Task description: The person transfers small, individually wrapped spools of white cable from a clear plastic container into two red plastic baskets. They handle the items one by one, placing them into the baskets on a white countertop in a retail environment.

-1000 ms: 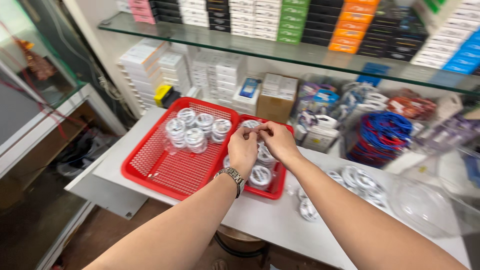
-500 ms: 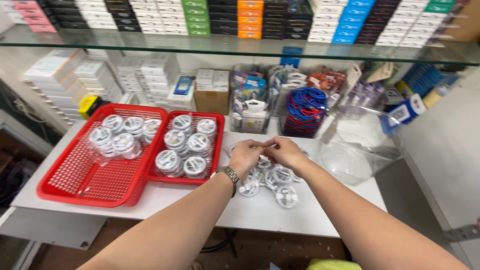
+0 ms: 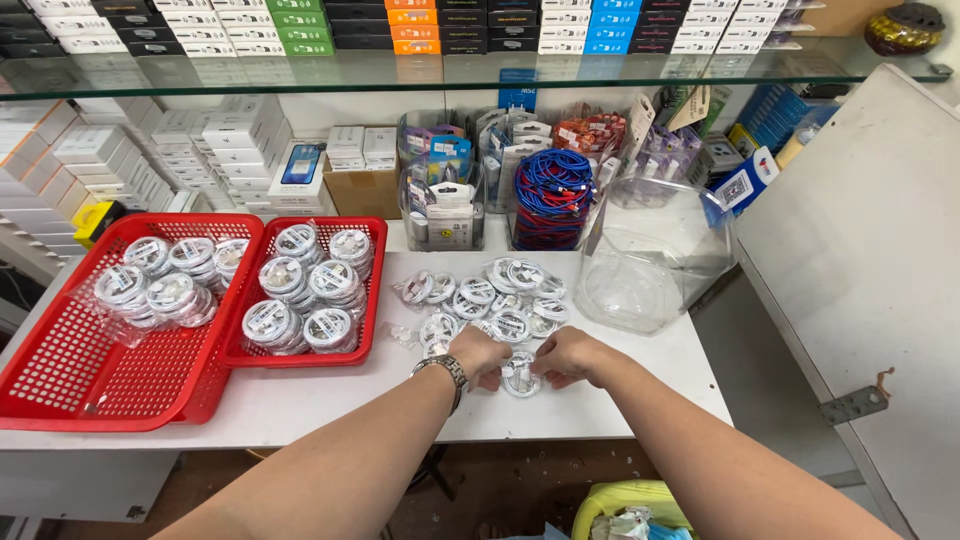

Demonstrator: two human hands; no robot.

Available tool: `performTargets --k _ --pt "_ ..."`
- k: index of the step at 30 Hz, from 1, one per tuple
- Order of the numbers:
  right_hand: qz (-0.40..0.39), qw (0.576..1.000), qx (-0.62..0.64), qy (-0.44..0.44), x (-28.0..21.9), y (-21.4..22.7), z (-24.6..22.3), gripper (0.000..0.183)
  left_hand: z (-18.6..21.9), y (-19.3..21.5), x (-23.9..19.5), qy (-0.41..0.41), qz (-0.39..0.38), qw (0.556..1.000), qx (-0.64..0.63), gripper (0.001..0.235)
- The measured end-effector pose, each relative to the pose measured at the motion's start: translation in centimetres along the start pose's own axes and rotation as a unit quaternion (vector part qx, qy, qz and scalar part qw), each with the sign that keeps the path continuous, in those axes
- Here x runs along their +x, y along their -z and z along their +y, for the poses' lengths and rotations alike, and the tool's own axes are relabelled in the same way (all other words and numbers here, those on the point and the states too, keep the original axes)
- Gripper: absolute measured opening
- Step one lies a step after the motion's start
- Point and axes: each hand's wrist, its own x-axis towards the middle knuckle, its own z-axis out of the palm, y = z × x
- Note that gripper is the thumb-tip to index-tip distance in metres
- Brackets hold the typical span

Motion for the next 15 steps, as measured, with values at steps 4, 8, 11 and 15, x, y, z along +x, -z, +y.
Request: performTargets --k 4,8,11,15 --pt "-0.005 0.999 0.033 0.008 0.2 0.7 -1.4 0.032 0.2 0.9 0.0 0.0 -0.014 0.996 -0.088 0.023" --pt "-0.047 0.98 0.182 0.064 -0.2 2.6 -5.2 0.029 1.2 4.2 -0.2 -0.053 -0.067 0.955 -0.283 0.025" --pt "-0.121 0.943 0.29 0.11 -1.5 3.2 -8.0 0.028 1.9 6.9 -1.1 -0.099 -0.123 0.919 -0.36 0.029" --pt "-0.176 0.91 0.351 0.134 -3.6 2.3 -11.2 0.027 2.0 10.5 -3.3 -0.166 -0.135 0.903 -0.373 0.031"
